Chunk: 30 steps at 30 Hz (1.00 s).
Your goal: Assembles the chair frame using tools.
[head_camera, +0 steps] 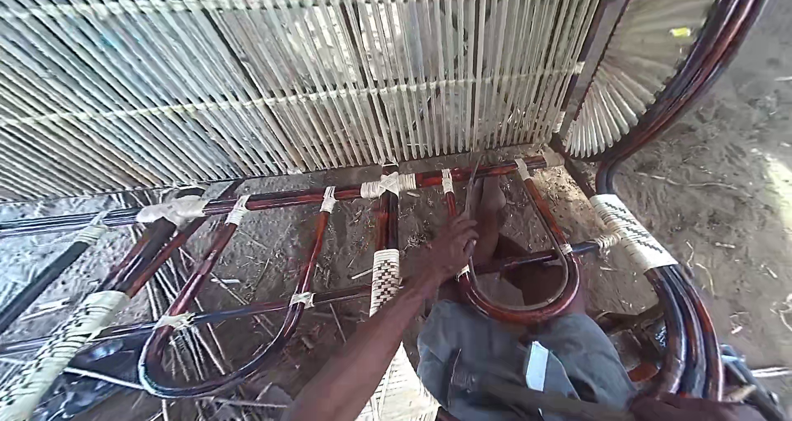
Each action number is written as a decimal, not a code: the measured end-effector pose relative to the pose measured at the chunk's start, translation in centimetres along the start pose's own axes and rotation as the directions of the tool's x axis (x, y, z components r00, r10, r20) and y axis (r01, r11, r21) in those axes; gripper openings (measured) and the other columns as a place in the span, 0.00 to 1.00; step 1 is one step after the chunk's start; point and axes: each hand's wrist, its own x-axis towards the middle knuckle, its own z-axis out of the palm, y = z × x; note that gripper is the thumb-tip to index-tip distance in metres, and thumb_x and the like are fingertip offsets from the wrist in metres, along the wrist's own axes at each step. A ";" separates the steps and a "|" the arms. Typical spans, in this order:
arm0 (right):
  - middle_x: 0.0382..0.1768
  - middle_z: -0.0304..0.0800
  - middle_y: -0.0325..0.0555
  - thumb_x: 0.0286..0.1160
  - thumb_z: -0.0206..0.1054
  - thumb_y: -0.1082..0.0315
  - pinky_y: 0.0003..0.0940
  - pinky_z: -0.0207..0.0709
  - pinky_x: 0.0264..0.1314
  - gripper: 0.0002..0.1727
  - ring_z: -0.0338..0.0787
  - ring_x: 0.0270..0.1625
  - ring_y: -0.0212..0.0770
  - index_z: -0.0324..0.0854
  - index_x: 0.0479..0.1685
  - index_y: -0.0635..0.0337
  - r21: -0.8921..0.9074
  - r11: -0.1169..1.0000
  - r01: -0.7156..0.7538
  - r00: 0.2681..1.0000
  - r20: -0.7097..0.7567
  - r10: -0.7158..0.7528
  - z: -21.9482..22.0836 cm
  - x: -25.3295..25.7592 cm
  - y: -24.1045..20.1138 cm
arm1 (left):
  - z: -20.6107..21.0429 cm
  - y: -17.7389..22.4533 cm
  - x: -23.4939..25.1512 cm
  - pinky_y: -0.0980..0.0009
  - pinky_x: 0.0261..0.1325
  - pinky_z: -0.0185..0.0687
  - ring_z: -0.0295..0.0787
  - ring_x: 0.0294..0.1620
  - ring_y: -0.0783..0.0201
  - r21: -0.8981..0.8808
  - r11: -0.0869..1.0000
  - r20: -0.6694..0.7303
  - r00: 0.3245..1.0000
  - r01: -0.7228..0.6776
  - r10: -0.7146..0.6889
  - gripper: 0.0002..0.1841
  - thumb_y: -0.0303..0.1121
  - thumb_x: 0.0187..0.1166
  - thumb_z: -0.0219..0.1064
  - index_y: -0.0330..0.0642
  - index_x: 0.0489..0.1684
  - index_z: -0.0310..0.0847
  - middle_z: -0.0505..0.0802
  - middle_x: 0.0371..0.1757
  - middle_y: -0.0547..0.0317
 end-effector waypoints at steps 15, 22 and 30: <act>0.43 0.94 0.47 0.80 0.60 0.75 0.40 0.92 0.51 0.10 0.95 0.42 0.38 0.86 0.50 0.66 0.715 0.695 -0.076 0.754 -0.415 0.510 -1.4 -2.7 1.0 | 0.6 3.5 -3.2 0.22 0.67 0.68 0.78 0.72 0.26 -0.150 0.828 0.042 0.840 0.540 -0.541 0.32 0.49 0.87 0.63 0.47 0.86 0.64 0.80 0.75 0.29; 0.31 0.93 0.50 0.81 0.65 0.70 0.49 0.88 0.43 0.08 0.93 0.32 0.47 0.90 0.40 0.62 0.362 0.621 -0.695 0.714 0.451 0.536 6.8 -5.6 1.5 | 1.0 3.0 -2.4 0.26 0.76 0.62 0.69 0.81 0.28 -0.105 0.822 0.031 0.828 0.559 -0.559 0.32 0.49 0.86 0.64 0.51 0.89 0.63 0.72 0.82 0.28; 0.55 0.87 0.57 0.72 0.69 0.72 0.55 0.85 0.55 0.19 0.89 0.59 0.58 0.83 0.63 0.63 0.121 0.872 -0.474 0.880 0.059 0.470 16.7 -6.4 -1.8 | -1.4 3.5 0.2 0.26 0.77 0.62 0.65 0.81 0.24 -0.065 0.896 -0.071 0.894 0.439 -0.443 0.32 0.45 0.84 0.66 0.37 0.84 0.66 0.69 0.82 0.24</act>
